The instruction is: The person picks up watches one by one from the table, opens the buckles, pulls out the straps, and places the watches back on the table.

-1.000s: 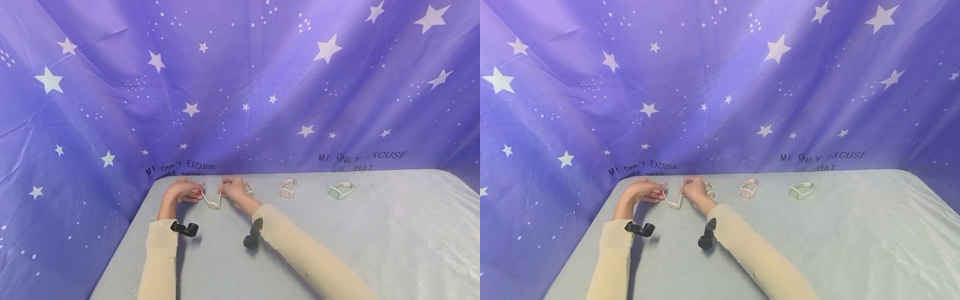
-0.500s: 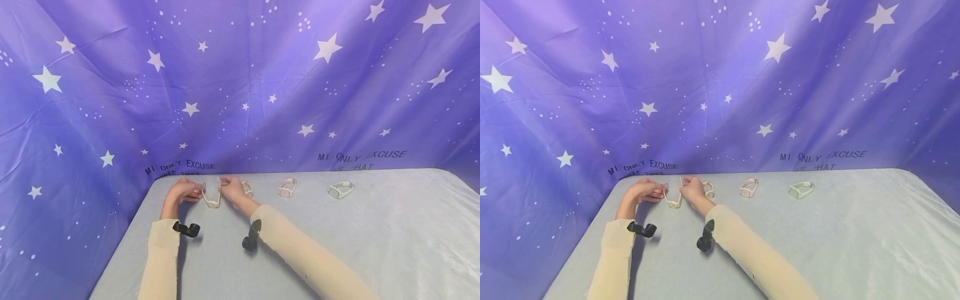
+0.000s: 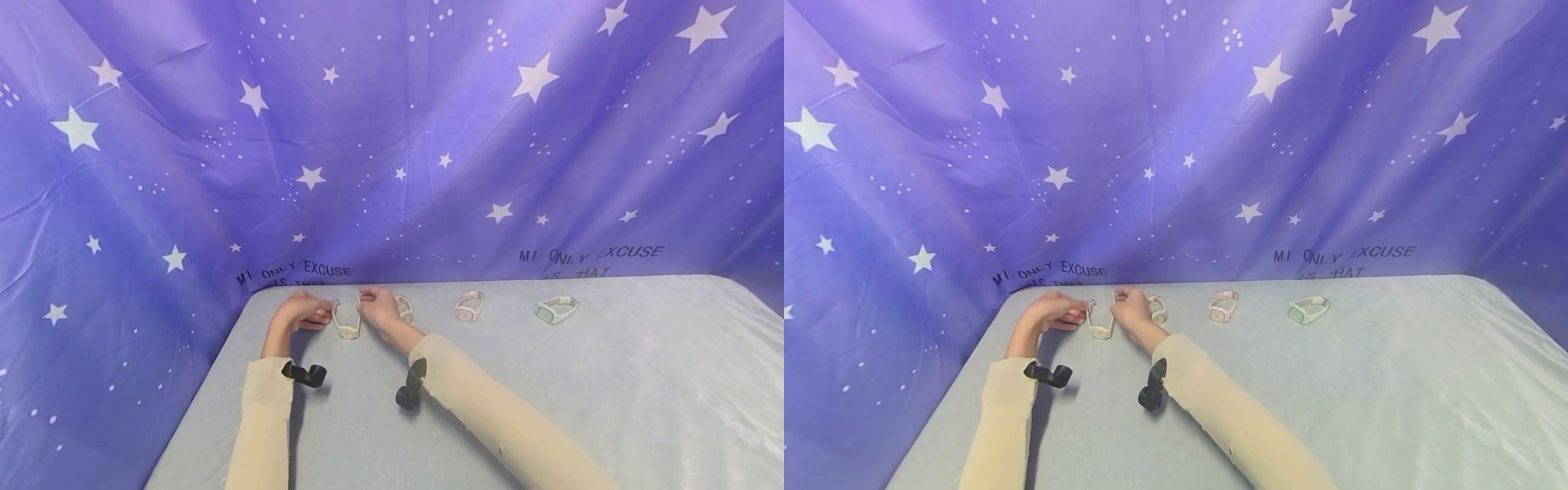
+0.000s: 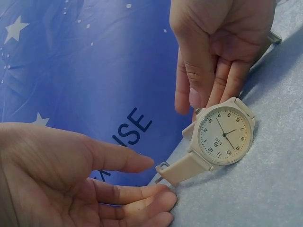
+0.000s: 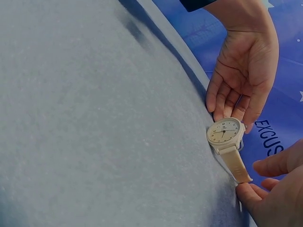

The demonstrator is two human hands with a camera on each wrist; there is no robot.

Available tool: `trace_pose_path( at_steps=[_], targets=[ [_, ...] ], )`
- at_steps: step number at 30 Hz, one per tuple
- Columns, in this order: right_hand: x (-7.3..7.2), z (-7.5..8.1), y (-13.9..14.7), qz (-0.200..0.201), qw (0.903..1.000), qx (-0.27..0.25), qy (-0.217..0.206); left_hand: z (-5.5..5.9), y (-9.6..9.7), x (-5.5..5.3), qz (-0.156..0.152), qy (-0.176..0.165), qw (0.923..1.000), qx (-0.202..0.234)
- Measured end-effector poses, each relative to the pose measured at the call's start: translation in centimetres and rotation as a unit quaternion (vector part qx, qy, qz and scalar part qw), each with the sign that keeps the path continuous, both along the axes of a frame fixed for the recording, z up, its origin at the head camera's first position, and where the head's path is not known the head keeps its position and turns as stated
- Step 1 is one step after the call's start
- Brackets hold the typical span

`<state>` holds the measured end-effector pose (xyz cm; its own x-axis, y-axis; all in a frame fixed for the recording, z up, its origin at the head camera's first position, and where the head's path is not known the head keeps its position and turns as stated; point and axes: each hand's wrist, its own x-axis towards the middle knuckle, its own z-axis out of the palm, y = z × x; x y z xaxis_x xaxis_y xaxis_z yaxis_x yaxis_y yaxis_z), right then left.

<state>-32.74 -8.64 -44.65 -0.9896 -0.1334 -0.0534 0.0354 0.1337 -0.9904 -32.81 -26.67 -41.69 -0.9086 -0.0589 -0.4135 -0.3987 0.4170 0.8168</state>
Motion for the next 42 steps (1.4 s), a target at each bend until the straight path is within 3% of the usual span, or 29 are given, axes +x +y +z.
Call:
trace_pose_path(
  at_steps=[14, 20, 24, 27, 30, 36, 42],
  targets=[
    [0.1, 0.3, 0.1, 0.011, 0.9999, 0.006, -0.004, 0.2, 0.0, 0.1, -0.001, -0.001, 1.0000, -0.005],
    [0.0, 1.0, 0.8, 0.040, 0.9991, 0.002, -0.013, 1.1, 0.3, 0.5, -0.004, 0.010, 0.9986, -0.051],
    [-0.2, 2.1, 1.7, 0.066, 0.9977, 0.010, -0.014, 2.0, 0.9, 0.9, -0.014, 0.045, 0.9940, -0.099],
    [-0.4, 3.1, 2.5, 0.086, 0.9961, 0.020, 0.003, 2.9, 1.6, 1.3, -0.020, 0.093, 0.9851, -0.143],
    [-0.8, 4.1, 3.7, 0.107, 0.9927, 0.035, 0.043, 3.9, 2.4, 1.6, -0.025, 0.158, 0.9715, -0.175],
    [-1.5, 5.2, 7.1, 0.146, 0.9768, 0.069, 0.141, 5.3, 4.6, 2.1, -0.070, 0.284, 0.9433, -0.156],
    [-1.5, 5.3, 10.3, 0.176, 0.9604, 0.092, 0.195, 5.1, 6.9, 2.2, -0.123, 0.346, 0.9214, -0.127]
  ],
)
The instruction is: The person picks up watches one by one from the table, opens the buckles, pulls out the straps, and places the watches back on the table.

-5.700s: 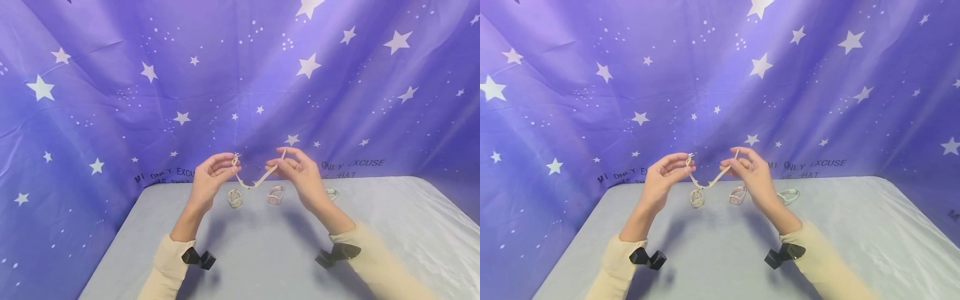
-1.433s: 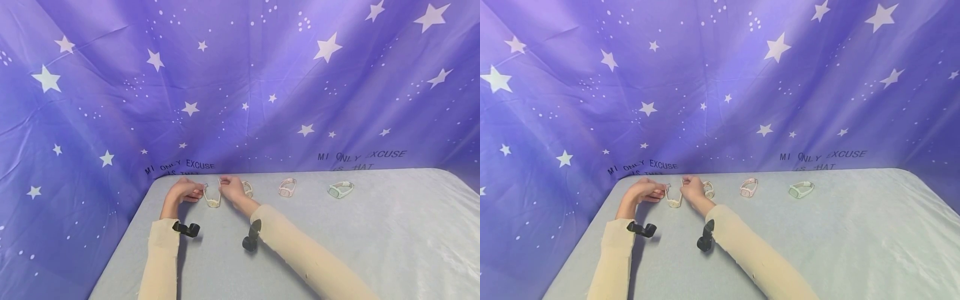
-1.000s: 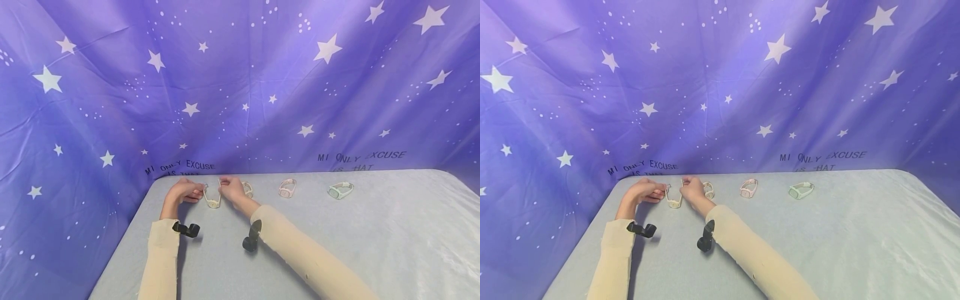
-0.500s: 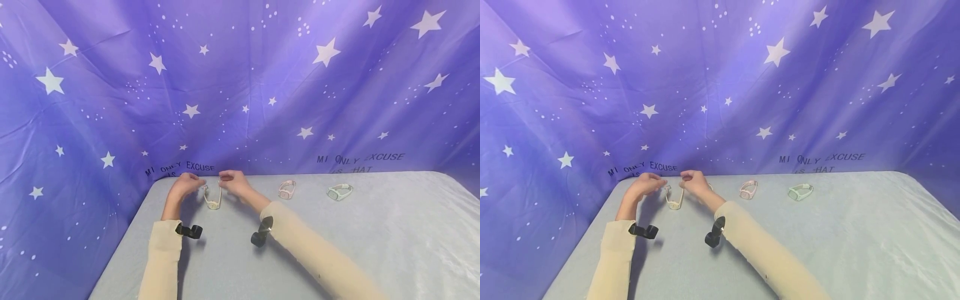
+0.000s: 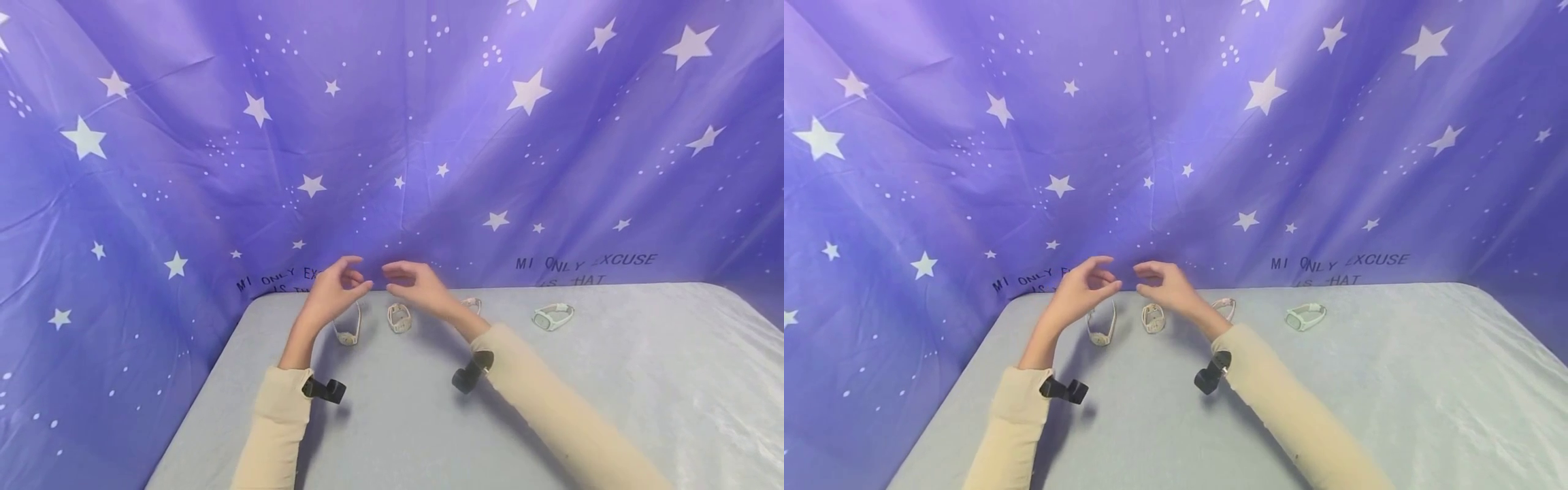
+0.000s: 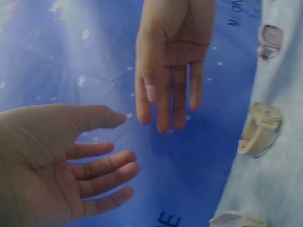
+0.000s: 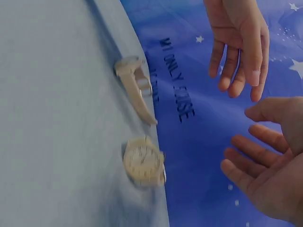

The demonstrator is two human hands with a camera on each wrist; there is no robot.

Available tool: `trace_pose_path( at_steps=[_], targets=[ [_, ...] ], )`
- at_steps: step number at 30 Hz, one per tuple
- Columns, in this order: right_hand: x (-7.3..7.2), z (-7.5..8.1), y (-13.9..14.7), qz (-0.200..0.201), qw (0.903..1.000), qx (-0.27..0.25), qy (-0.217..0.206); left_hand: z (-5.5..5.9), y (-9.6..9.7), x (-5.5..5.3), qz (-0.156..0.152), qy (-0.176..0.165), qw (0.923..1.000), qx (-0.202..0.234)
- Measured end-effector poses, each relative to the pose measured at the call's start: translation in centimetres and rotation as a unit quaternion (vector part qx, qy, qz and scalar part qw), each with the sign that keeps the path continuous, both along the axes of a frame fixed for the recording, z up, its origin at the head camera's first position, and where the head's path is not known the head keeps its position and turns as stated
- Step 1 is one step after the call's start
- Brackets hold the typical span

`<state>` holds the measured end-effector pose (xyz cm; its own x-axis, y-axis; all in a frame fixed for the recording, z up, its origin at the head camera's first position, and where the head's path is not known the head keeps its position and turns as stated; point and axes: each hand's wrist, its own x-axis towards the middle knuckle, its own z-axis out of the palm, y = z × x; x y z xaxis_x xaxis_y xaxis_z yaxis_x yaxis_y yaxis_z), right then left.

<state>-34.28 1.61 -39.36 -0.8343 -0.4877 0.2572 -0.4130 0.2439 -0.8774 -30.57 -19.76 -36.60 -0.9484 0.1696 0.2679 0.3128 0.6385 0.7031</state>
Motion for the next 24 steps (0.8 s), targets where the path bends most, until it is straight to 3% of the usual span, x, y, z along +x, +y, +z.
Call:
trace_pose_path(
  at_steps=[6, 12, 17, 24],
  targets=[
    [0.4, -0.9, 1.9, 0.020, 0.9991, 0.036, 0.010, -1.6, 1.7, -0.3, -0.028, -0.021, 0.9982, -0.048],
    [-0.1, -2.8, 2.9, 0.029, 0.9945, 0.098, 0.021, -3.1, 2.7, -0.8, -0.048, -0.057, 0.9903, -0.117],
    [-0.4, -4.0, 3.2, 0.030, 0.9878, 0.148, 0.038, -4.3, 2.9, -1.0, -0.054, -0.074, 0.9854, -0.144],
    [-0.6, -4.9, 2.9, 0.049, 0.9824, 0.171, 0.057, -5.6, 3.0, -1.1, -0.064, -0.085, 0.9842, -0.142]
  ],
)
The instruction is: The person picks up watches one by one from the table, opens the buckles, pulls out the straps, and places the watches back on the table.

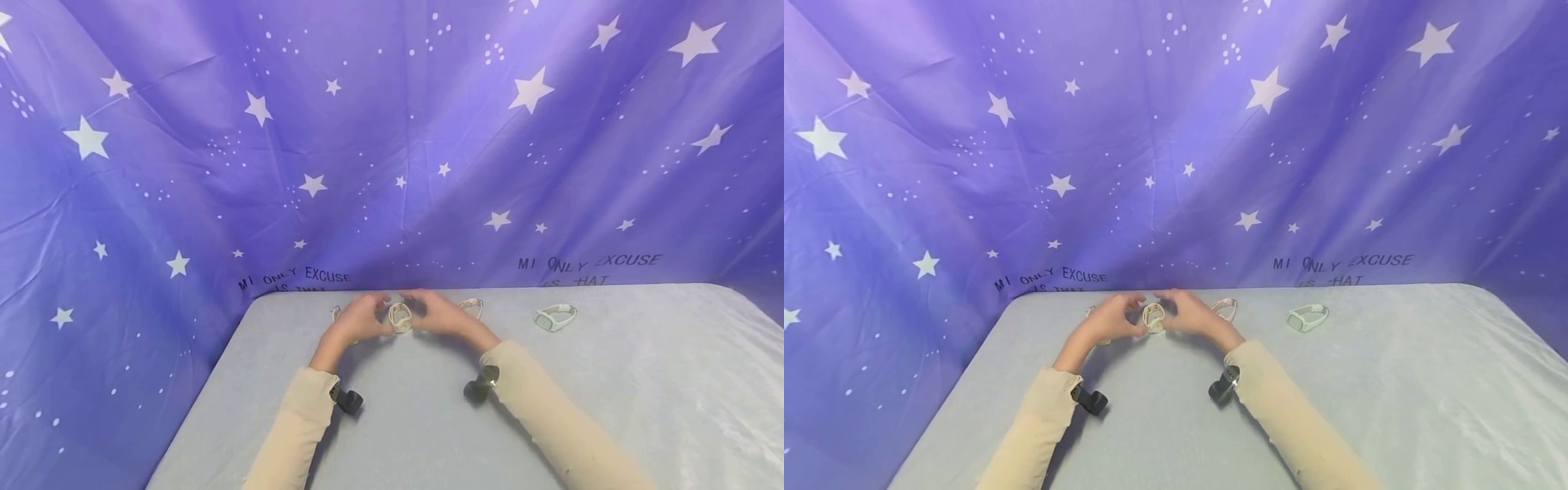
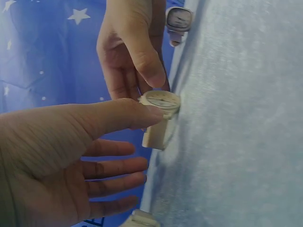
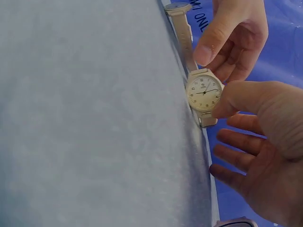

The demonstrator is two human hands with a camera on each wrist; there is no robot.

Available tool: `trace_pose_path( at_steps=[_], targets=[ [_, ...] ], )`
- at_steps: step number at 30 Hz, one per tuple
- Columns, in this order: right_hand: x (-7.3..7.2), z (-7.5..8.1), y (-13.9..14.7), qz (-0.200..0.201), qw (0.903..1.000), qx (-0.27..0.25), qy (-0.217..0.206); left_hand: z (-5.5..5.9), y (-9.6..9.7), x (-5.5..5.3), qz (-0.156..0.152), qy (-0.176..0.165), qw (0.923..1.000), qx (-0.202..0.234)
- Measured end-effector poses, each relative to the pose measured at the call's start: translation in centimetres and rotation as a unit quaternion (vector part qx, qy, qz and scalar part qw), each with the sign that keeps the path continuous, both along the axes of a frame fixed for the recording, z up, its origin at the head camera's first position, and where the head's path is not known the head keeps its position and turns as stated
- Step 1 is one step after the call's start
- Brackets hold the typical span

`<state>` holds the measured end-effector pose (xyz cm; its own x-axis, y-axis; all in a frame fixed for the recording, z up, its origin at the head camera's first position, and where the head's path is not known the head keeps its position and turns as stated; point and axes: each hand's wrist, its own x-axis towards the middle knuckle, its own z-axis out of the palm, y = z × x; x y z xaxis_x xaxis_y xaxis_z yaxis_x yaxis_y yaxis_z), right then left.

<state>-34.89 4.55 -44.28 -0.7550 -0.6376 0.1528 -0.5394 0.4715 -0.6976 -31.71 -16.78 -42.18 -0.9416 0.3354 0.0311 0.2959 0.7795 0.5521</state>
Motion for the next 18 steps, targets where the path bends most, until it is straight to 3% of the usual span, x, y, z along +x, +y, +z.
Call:
trace_pose_path(
  at_steps=[12, 18],
  targets=[
    [-0.43, -0.52, -0.31, 0.012, 0.9988, 0.034, 0.034, -0.90, 0.30, -0.55, -0.027, 0.032, 0.9987, -0.030],
    [-0.39, -0.54, -0.26, 0.022, 0.9986, 0.033, 0.034, -1.02, 0.40, -0.48, -0.044, 0.041, 0.9979, -0.025]
  ],
)
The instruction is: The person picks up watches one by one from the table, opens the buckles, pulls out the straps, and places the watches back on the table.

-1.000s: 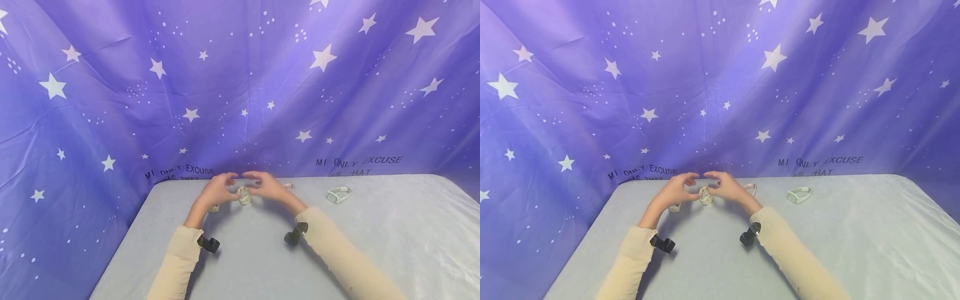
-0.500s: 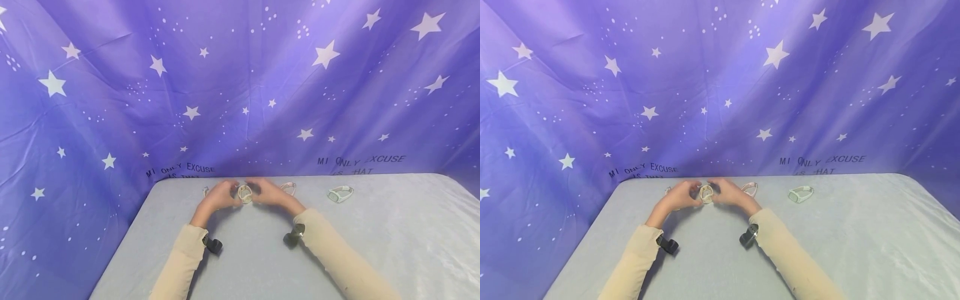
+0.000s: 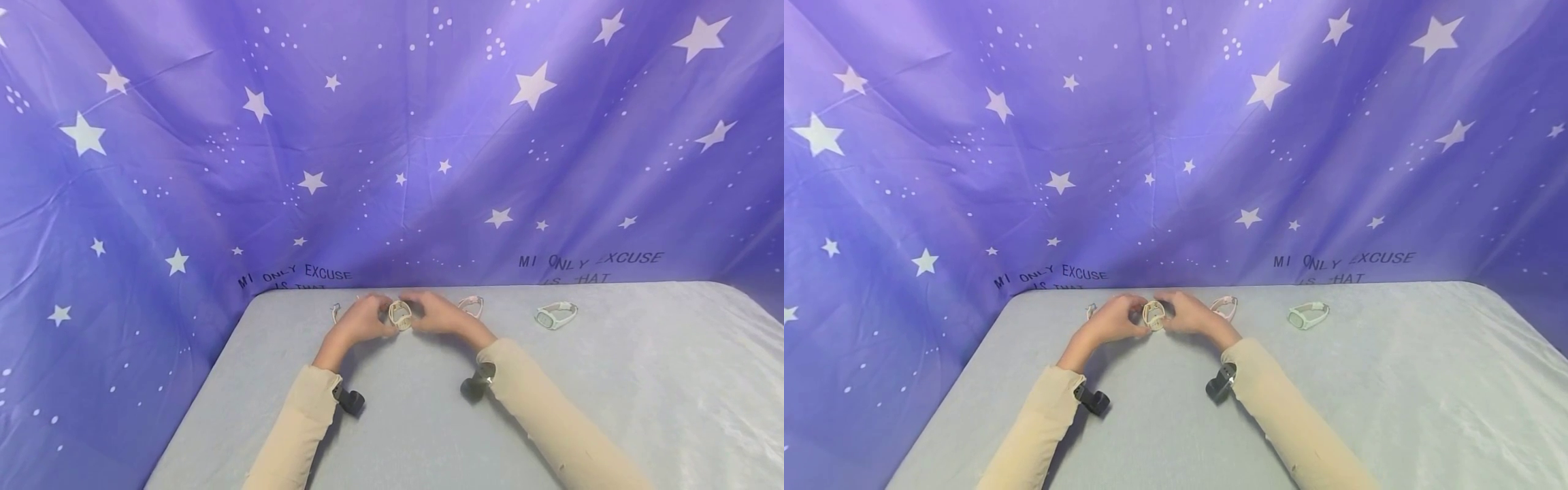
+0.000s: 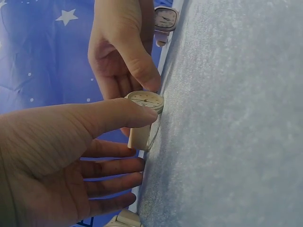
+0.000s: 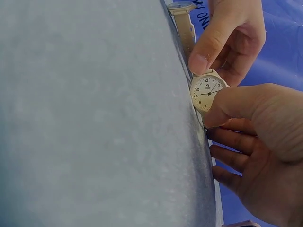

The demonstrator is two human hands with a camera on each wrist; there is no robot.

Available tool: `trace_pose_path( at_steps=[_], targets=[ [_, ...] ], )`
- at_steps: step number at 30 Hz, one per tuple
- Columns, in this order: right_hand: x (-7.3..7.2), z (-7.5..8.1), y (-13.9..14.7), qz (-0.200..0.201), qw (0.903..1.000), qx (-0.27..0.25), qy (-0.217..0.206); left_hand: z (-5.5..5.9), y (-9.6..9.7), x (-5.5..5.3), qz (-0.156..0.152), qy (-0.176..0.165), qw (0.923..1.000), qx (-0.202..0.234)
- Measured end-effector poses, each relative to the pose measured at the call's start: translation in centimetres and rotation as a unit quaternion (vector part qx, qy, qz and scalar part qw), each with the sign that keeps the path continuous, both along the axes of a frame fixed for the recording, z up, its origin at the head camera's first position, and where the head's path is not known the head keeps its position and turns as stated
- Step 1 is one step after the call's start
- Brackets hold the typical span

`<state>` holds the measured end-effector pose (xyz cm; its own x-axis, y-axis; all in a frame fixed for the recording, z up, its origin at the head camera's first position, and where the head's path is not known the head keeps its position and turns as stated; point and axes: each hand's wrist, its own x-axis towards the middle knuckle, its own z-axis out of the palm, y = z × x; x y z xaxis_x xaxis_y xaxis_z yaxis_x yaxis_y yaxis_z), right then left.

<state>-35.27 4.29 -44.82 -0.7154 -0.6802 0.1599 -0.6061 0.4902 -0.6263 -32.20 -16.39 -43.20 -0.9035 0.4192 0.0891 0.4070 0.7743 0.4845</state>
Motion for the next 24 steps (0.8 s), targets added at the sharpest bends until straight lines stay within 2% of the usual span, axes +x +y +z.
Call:
trace_pose_path(
  at_steps=[17, 24],
  targets=[
    [0.12, 0.19, 0.09, 0.001, 0.9997, -0.011, -0.023, -0.24, -0.16, -0.15, -0.003, 0.005, 1.0000, -0.002],
    [0.15, 0.16, 0.03, 0.006, 0.9989, -0.031, -0.034, 0.00, -0.23, -0.07, 0.000, -0.007, 0.9998, 0.021]
  ],
)
